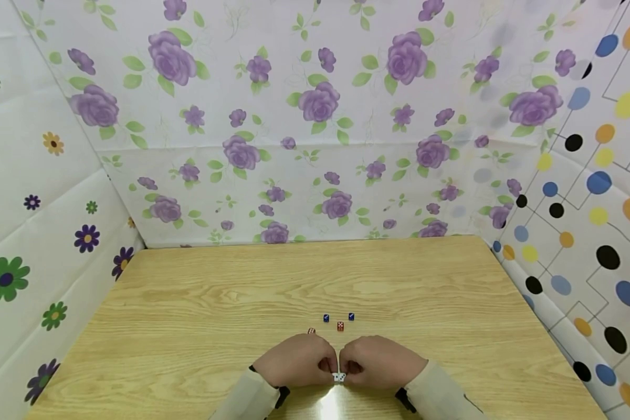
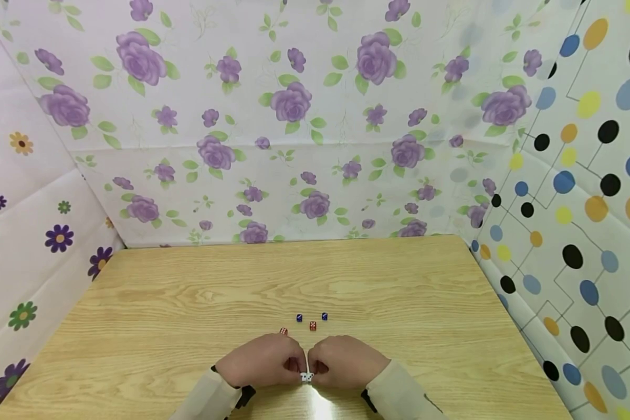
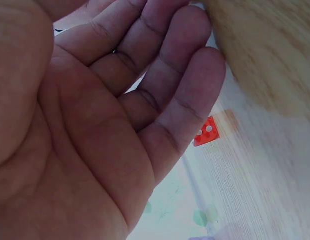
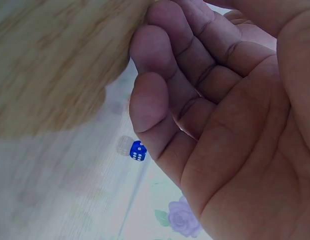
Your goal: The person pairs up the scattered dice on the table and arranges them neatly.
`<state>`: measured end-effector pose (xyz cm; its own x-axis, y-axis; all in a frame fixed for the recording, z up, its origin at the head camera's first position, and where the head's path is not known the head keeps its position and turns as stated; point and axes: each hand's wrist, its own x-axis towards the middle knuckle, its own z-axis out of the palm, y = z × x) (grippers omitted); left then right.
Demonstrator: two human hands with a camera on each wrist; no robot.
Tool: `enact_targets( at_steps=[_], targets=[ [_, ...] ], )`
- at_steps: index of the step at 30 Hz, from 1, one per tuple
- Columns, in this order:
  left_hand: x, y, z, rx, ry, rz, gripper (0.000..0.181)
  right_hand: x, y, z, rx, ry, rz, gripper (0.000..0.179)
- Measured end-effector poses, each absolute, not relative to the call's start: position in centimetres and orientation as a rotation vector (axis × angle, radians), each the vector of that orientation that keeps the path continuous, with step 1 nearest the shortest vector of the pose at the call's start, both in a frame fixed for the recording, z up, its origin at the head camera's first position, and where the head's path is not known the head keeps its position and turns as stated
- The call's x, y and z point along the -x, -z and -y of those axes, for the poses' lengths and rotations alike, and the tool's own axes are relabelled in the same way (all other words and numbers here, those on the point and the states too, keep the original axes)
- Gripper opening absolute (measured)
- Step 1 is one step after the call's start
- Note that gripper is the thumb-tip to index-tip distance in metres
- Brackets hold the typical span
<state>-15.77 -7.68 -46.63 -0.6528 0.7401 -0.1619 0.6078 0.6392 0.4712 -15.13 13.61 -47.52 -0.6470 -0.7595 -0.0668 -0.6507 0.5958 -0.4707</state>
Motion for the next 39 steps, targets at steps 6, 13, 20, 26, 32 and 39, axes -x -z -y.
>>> enact_targets(
  at_steps=[6,13,20,26,32,39],
  targets=[
    [15.8,46.6,7.7,-1.089,-0.539,-2.526,0.006,15.2,47.5,-13.6,1.139,0.618,-2.543,0.014],
    [15.7,46.6,7.7,-1.075,-0.547,-2.512,0.005,15.1,47.4,-13.7,1.129,0.63,-2.534,0.014],
    [15.7,46.1,8.0,-1.082,-0.529,-2.526,0.007,15.5,47.7,-14.4,1.132,0.64,-2.522,0.008],
    [16.3,45.0,9.1,-1.032,-0.648,-2.593,0.009,16.7,47.1,-16.1,1.058,0.631,-2.677,0.007],
    [17.2,44.7,10.7,-0.881,-0.653,-2.801,0.018,17.6,47.0,-15.6,1.019,0.635,-2.797,0.016],
    [17.9,45.6,11.3,-0.855,-0.609,-2.834,0.023,18.5,47.8,-13.7,0.96,0.526,-2.898,0.021]
  ],
)
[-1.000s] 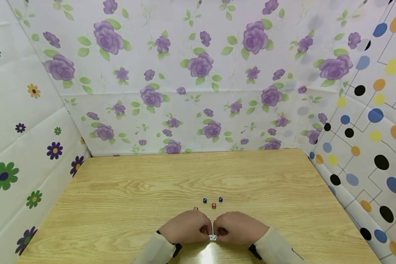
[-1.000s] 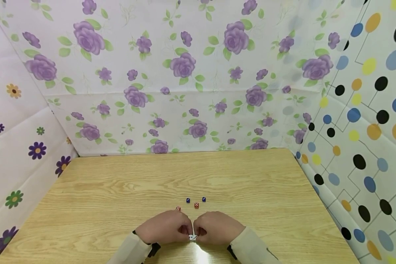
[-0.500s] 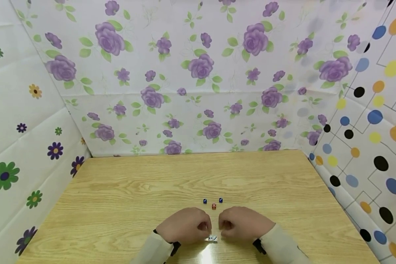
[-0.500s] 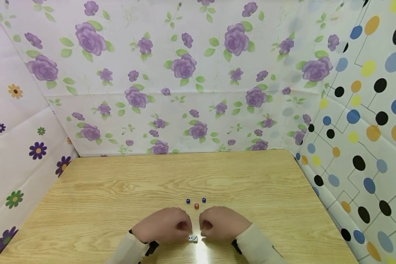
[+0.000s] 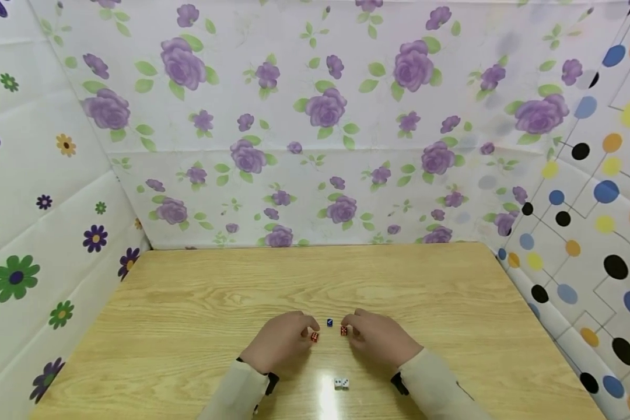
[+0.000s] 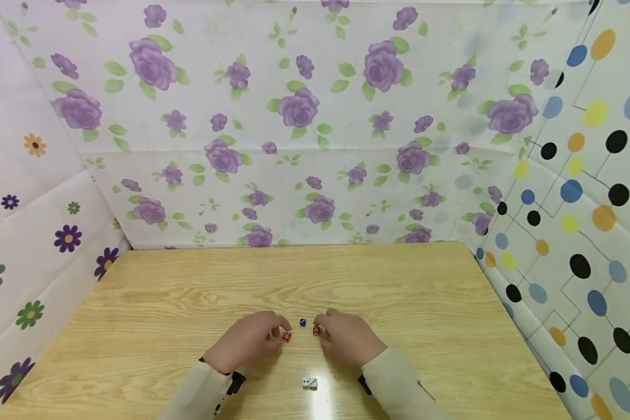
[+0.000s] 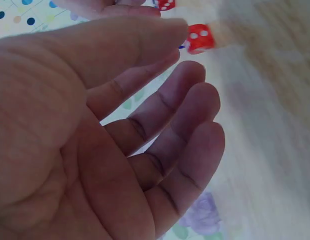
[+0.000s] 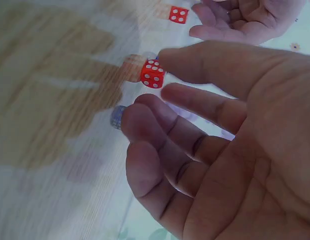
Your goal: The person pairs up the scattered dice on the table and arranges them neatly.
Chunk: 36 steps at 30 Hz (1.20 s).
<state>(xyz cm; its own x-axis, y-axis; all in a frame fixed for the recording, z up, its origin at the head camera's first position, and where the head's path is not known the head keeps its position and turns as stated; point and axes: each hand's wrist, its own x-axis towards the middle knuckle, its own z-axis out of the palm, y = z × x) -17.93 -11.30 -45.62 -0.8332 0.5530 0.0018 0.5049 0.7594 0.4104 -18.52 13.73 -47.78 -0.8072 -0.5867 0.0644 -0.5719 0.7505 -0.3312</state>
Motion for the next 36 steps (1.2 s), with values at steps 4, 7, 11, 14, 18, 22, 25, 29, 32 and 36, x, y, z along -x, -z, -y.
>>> enact_targets(
  at_steps=[4,7,11,14,18,22,25,29,32,36],
  targets=[
    [18.2,46.3,11.1,-0.88,-0.603,-2.828,0.023,18.8,48.2,-13.4,0.923,0.521,-2.902,0.015],
    [18.4,46.5,10.8,-0.878,-0.599,-2.834,0.021,18.9,48.3,-13.3,0.92,0.542,-2.895,0.006],
    [18.3,46.8,10.6,-0.88,-0.581,-2.856,0.012,18.8,48.1,-13.1,0.901,0.568,-2.881,0.009],
    [18.3,46.7,10.6,-0.892,-0.578,-2.866,0.008,18.6,48.0,-13.1,0.865,0.58,-2.869,0.014],
    [18.1,46.3,10.7,-0.891,-0.607,-2.87,0.009,18.5,48.0,-13.1,0.855,0.593,-2.87,0.016],
    [18.1,46.4,10.9,-0.873,-0.629,-2.874,0.009,18.5,47.9,-13.0,0.864,0.599,-2.876,0.016],
    [18.1,46.4,10.9,-0.858,-0.642,-2.868,0.01,18.5,47.8,-12.8,0.861,0.603,-2.877,0.016],
    [18.0,46.3,10.9,-0.854,-0.643,-2.868,0.01,18.4,47.8,-12.8,0.846,0.614,-2.871,0.016],
    [18.1,46.3,10.9,-0.864,-0.626,-2.877,0.01,18.4,47.9,-12.8,0.833,0.61,-2.871,0.016],
    [18.0,46.4,10.8,-0.871,-0.626,-2.867,0.012,18.3,48.0,-12.8,0.823,0.615,-2.866,0.016]
  ],
)
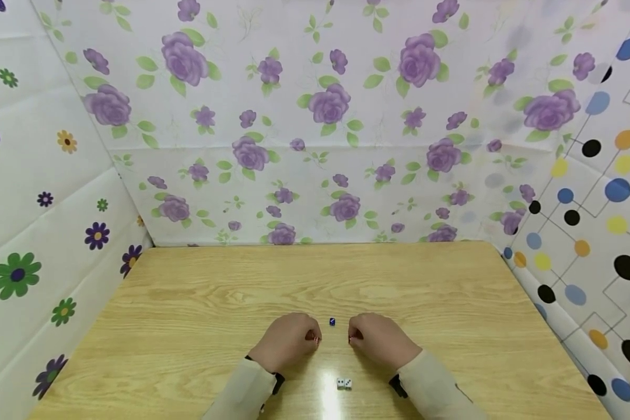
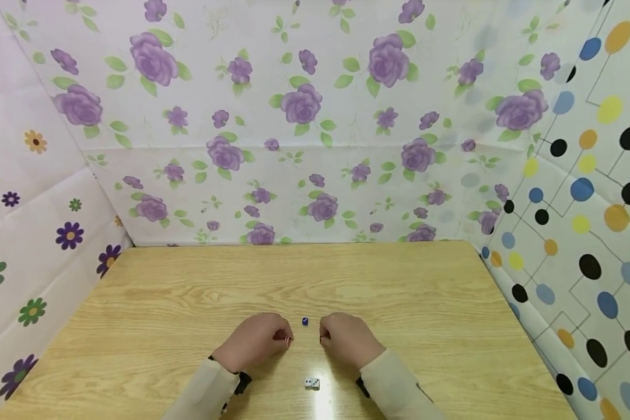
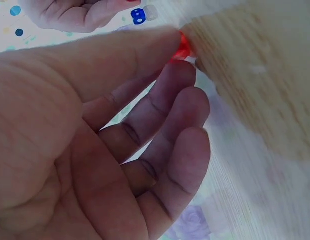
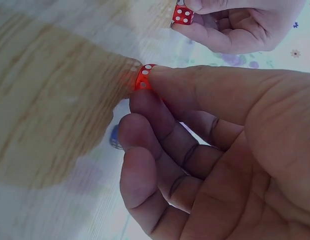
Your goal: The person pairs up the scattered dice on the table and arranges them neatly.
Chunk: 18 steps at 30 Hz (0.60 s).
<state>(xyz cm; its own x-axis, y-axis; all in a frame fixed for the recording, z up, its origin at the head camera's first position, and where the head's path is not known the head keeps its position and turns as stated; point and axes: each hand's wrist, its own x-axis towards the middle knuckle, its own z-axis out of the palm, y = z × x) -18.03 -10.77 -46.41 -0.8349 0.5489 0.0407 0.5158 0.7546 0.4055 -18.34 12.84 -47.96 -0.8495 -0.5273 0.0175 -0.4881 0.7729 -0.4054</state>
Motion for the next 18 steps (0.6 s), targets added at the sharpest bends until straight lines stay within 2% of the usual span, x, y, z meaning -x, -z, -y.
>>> enact_targets(
  at_steps=[18],
  targets=[
    [17.8,46.7,7.8,-0.915,-0.639,-2.776,0.014,17.0,48.0,-13.1,0.891,0.681,-2.809,0.008]
  ],
)
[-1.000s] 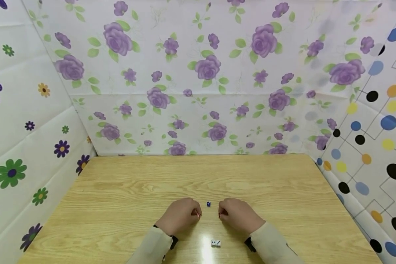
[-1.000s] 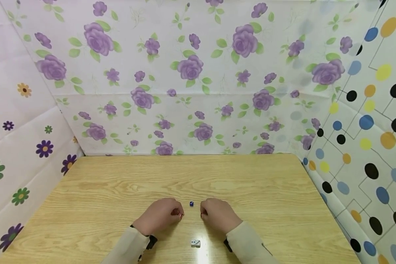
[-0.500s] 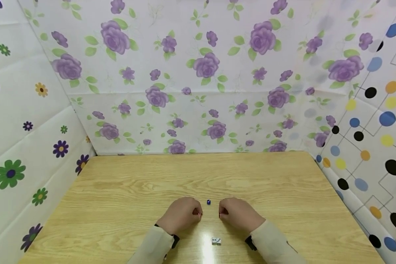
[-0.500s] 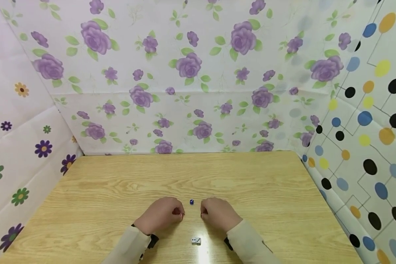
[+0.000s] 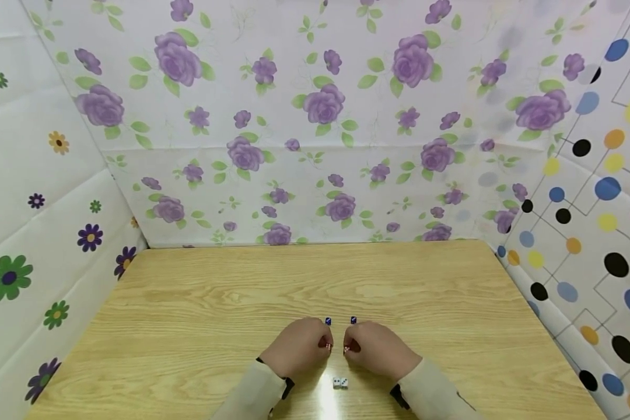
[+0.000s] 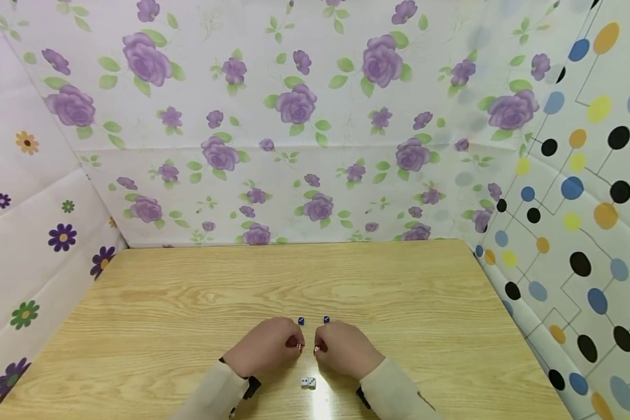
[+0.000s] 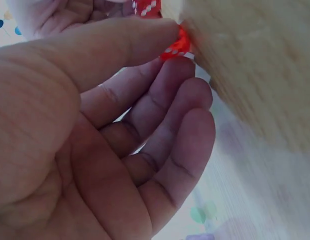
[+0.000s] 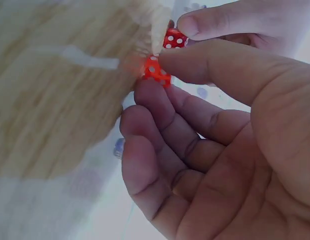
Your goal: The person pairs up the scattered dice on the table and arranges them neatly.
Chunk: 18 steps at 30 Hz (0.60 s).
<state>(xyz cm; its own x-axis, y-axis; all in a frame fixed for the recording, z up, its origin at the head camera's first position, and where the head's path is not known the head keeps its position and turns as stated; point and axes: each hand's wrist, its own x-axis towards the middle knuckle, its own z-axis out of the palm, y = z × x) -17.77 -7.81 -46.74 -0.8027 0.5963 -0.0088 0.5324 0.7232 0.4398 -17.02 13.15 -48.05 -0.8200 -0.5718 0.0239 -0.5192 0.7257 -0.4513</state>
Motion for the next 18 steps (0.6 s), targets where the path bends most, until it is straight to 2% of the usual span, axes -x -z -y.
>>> enact_targets(
  at_steps=[4,18],
  targets=[
    [17.8,46.6,7.8,-0.916,-0.651,-2.778,0.012,17.1,47.9,-13.6,0.888,0.728,-2.76,0.006],
    [18.1,45.9,8.3,-0.862,-0.712,-2.716,0.007,16.9,47.0,-13.9,0.866,0.754,-2.729,0.017]
  ],
)
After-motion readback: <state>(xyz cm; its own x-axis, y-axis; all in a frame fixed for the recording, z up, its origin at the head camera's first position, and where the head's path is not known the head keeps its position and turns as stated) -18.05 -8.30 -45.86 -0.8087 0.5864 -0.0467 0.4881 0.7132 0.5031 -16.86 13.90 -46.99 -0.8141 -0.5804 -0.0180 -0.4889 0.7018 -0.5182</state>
